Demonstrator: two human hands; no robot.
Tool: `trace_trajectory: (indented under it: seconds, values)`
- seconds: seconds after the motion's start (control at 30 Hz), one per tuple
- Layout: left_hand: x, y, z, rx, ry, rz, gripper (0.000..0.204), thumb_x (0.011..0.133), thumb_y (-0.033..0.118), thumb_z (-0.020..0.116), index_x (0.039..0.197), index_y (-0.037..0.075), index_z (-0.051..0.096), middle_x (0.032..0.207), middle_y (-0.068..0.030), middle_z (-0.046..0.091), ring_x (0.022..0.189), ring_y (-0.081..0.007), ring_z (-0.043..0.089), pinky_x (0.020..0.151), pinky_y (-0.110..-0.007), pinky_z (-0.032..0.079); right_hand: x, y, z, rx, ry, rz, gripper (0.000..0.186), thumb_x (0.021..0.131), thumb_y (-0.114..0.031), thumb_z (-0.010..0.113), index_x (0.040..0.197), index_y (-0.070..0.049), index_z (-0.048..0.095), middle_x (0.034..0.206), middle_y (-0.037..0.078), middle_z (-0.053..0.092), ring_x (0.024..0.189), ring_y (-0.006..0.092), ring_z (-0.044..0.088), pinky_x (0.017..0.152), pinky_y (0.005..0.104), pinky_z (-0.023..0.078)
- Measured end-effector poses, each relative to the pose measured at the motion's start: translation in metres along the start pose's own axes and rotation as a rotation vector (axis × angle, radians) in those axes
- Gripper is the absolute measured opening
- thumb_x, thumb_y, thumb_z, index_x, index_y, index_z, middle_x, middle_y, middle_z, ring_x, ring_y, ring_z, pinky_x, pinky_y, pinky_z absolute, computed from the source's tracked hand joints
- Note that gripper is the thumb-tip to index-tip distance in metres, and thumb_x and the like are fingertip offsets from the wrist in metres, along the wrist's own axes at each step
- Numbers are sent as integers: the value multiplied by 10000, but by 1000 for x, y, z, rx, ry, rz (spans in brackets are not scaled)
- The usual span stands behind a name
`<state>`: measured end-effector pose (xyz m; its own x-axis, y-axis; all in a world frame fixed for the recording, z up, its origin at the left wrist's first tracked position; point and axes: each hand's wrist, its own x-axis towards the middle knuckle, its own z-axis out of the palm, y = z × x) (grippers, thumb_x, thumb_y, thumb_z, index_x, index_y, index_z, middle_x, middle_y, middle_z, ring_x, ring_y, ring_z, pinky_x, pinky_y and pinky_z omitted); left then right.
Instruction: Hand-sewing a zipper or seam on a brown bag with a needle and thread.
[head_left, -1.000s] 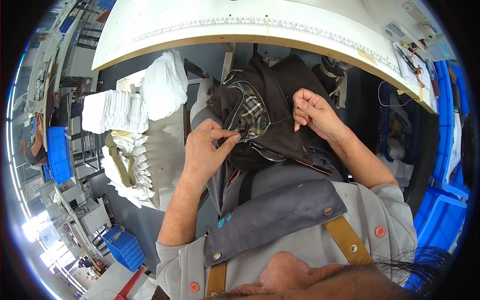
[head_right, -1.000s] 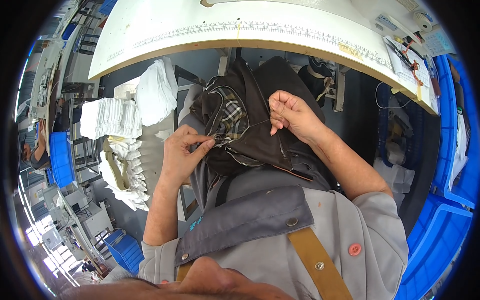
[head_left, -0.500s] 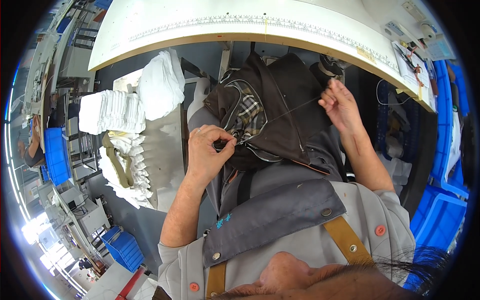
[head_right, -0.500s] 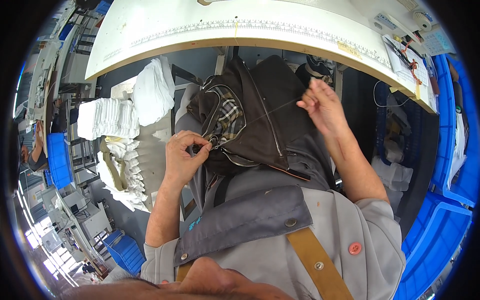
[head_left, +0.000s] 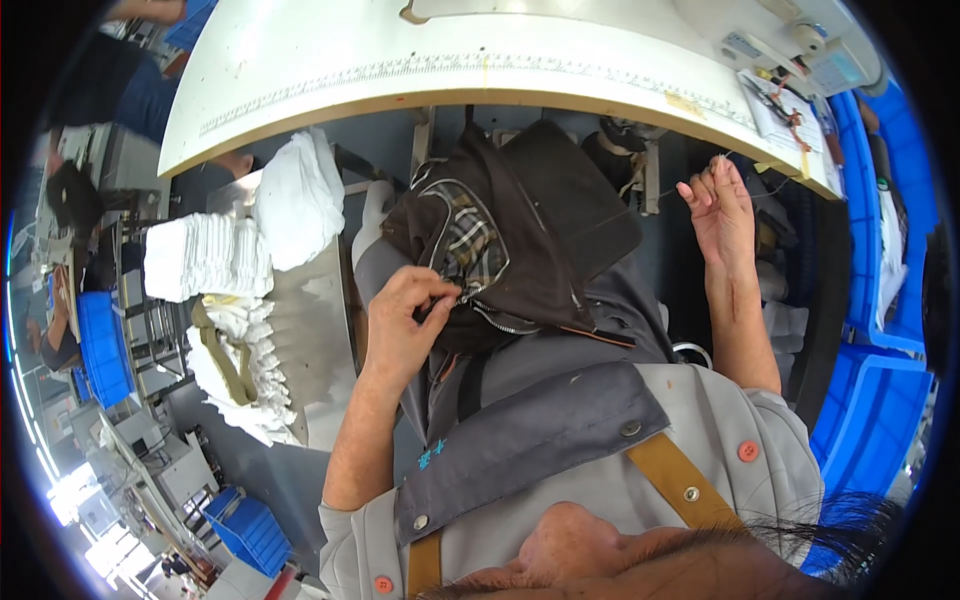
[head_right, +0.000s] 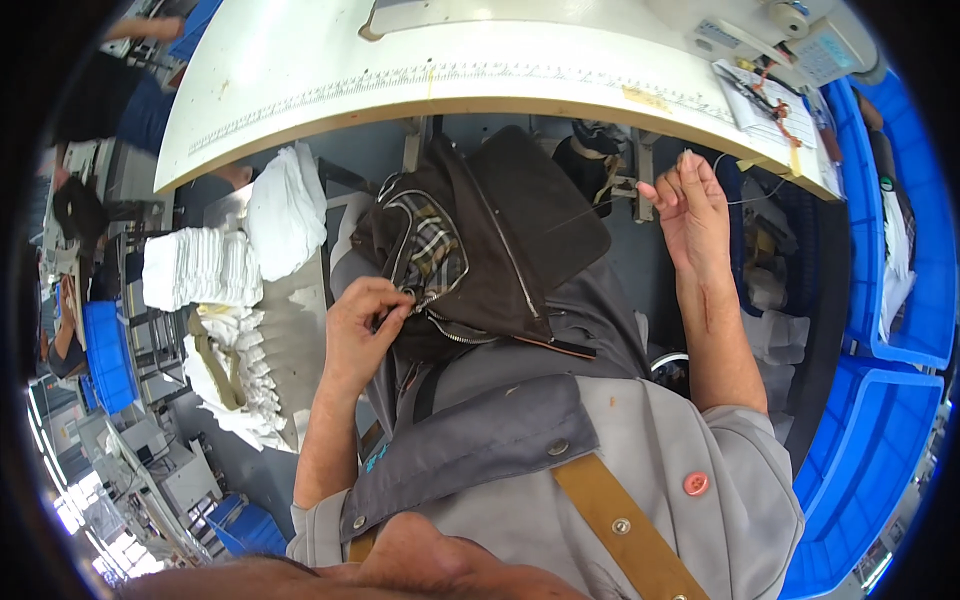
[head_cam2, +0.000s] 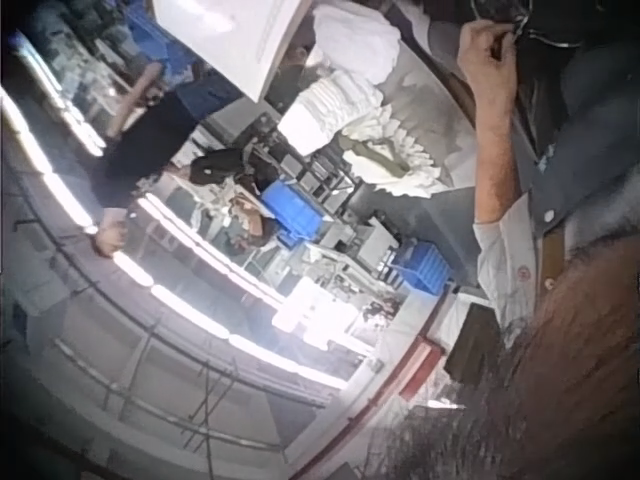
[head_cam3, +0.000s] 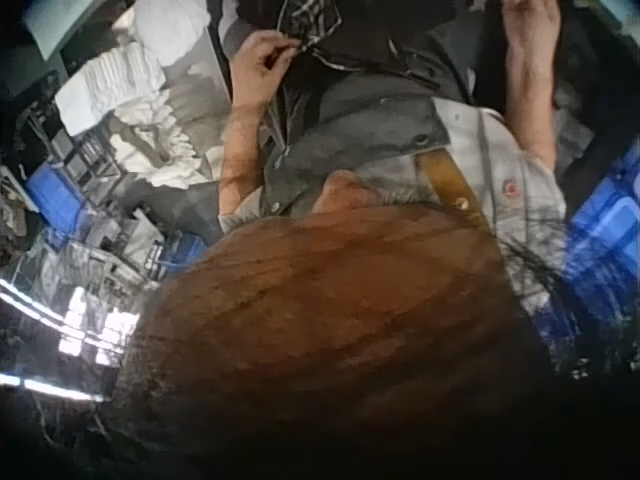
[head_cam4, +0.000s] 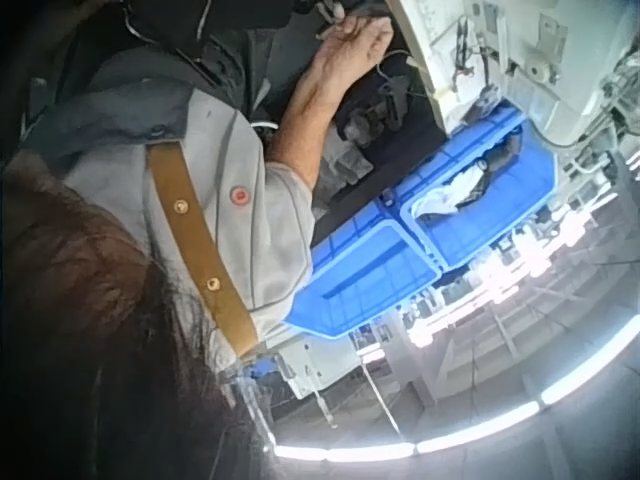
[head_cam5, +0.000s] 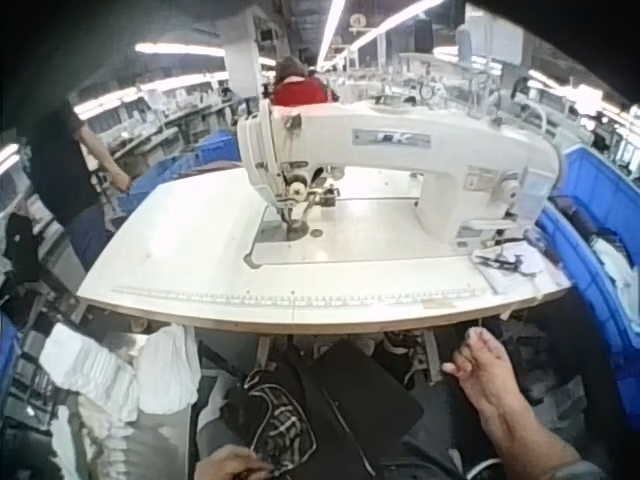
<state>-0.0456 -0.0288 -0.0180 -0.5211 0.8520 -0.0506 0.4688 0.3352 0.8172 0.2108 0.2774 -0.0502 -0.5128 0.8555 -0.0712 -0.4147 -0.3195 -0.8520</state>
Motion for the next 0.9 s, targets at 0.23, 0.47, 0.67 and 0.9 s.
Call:
trace_trajectory:
  seconds: [0.23, 0.47, 0.67, 0.9]
  values:
    - [8, 23, 0, 319, -86, 178, 60, 805, 18, 698, 858, 13, 670, 860, -113, 652, 733, -262, 644, 655, -332, 497, 46, -45, 86, -212, -237, -164, 199, 1016, -190, 545, 1122, -22, 565, 779, -2, 530, 753, 99, 558, 763, 351, 569]
    - [14, 8, 12, 109, 68, 90, 54, 865, 39, 670, 876, -2, 636, 735, -83, 632, 653, -155, 591, 629, -281, 468, 156, -44, 132, -568, -343, -154, 218, 979, -229, 609, 1073, -36, 645, 852, 10, 647, 710, 79, 609, 614, 235, 495]
    - [16, -7, 33, 77, 169, 85, 57, 911, 37, 643, 895, -15, 624, 738, -53, 631, 648, -104, 583, 627, -239, 466, 192, -18, 158, -1067, -336, -142, 197, 942, -173, 613, 1028, 0, 647, 844, 84, 691, 719, 121, 689, 623, 274, 546]
    - [20, -7, 36, -68, 272, 14, 32, 924, 1, 613, 921, -29, 623, 769, -63, 659, 697, -92, 633, 645, -225, 493, 183, -24, 121, -1247, -170, -653, 282, 906, -171, 672, 1155, -39, 661, 1079, 122, 685, 848, 229, 691, 784, 338, 553]
